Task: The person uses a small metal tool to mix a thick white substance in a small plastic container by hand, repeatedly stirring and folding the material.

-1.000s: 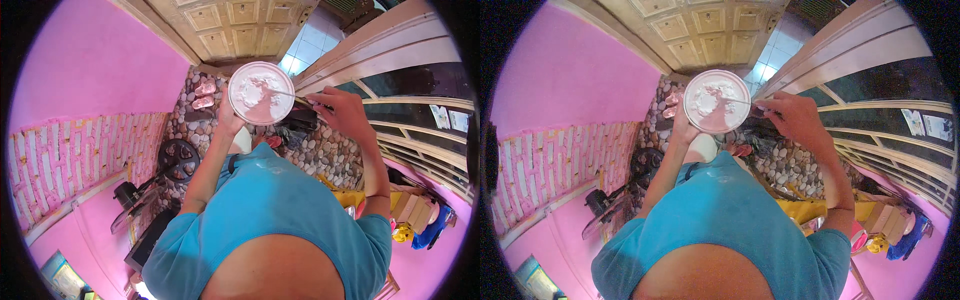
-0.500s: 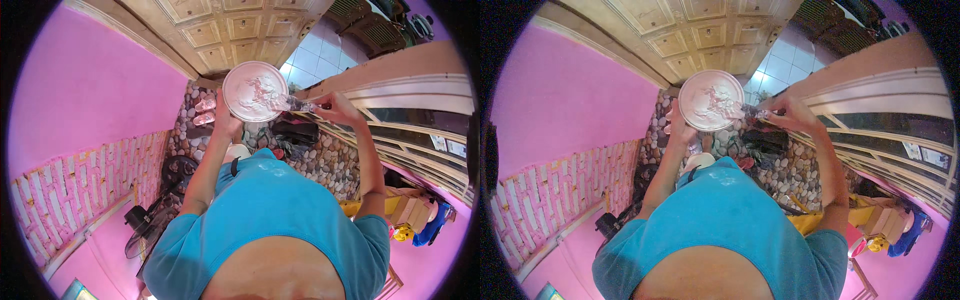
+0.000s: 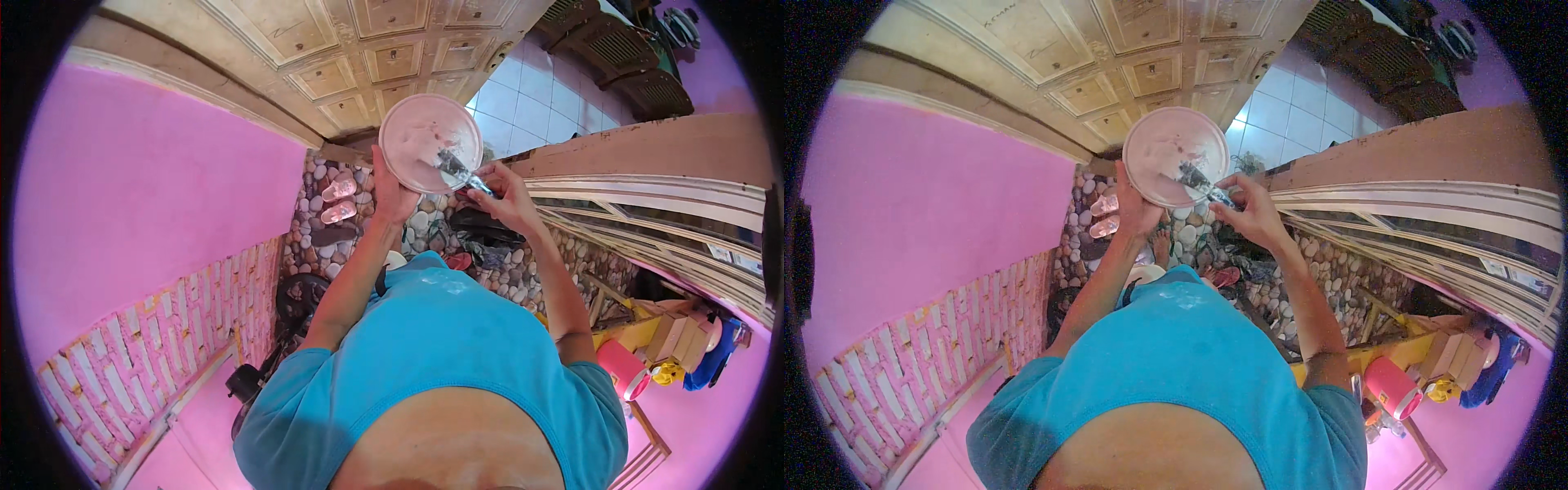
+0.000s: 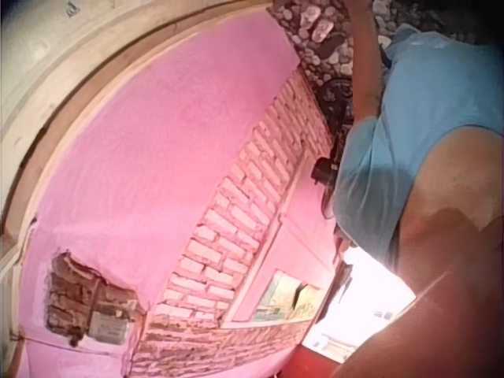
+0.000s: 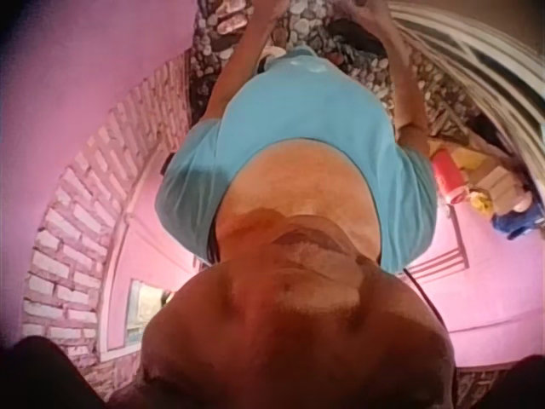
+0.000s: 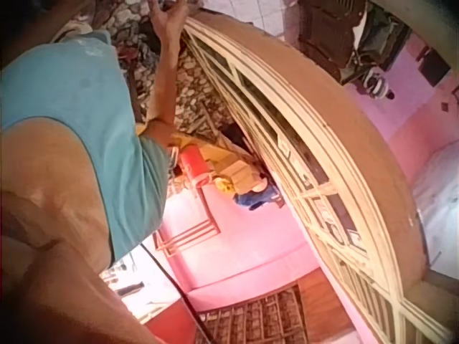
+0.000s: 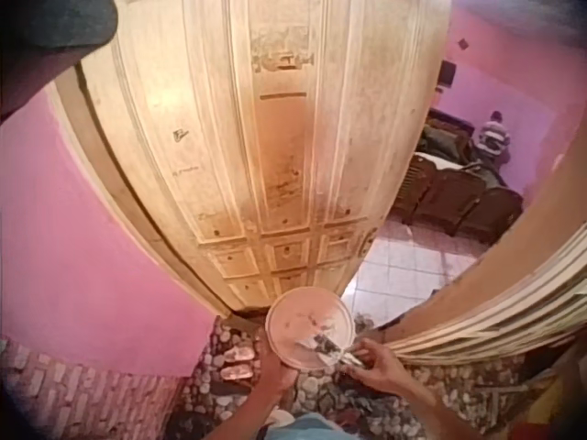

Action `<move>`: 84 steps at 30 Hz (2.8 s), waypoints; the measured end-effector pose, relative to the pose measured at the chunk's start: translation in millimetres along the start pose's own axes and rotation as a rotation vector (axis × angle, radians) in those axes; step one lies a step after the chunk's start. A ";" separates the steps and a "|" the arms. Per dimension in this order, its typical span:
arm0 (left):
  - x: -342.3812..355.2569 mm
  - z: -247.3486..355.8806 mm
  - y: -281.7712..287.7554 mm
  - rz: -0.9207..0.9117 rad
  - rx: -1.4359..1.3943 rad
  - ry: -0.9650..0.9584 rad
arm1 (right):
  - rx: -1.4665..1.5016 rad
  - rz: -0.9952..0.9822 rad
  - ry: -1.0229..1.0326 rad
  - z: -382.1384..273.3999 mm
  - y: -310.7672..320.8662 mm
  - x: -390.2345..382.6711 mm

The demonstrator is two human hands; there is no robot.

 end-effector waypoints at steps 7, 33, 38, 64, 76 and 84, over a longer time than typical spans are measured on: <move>12.7 5.3 11.9 0.047 -0.064 0.072 | 0.140 -0.168 -0.103 -17.1 13.7 -3.4; 80.1 -17.2 -47.3 0.034 0.070 0.167 | 0.514 0.274 -0.184 8.5 7.4 17.7; 95.8 -31.7 -54.1 0.026 0.031 0.258 | 0.809 0.012 -0.209 4.5 22.0 30.1; 215.6 10.7 -247.2 -0.998 1.702 -1.010 | 1.037 0.534 0.027 5.4 52.4 21.4; 314.7 -84.9 -329.7 -1.121 1.903 -1.398 | 0.949 0.867 0.042 29.4 146.4 59.6; 379.4 -92.6 -304.3 -0.847 2.082 -1.623 | 0.841 1.215 -0.167 81.4 186.1 76.3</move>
Point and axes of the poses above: each hand's wrist, its own x-axis towards the middle knuckle, its own y-axis out of the back of the hand, z = x × y, the point moved 7 cm from there along x, towards the middle knuckle, and after that the axes turned 15 degrees about -x, right-handed, at the moved point
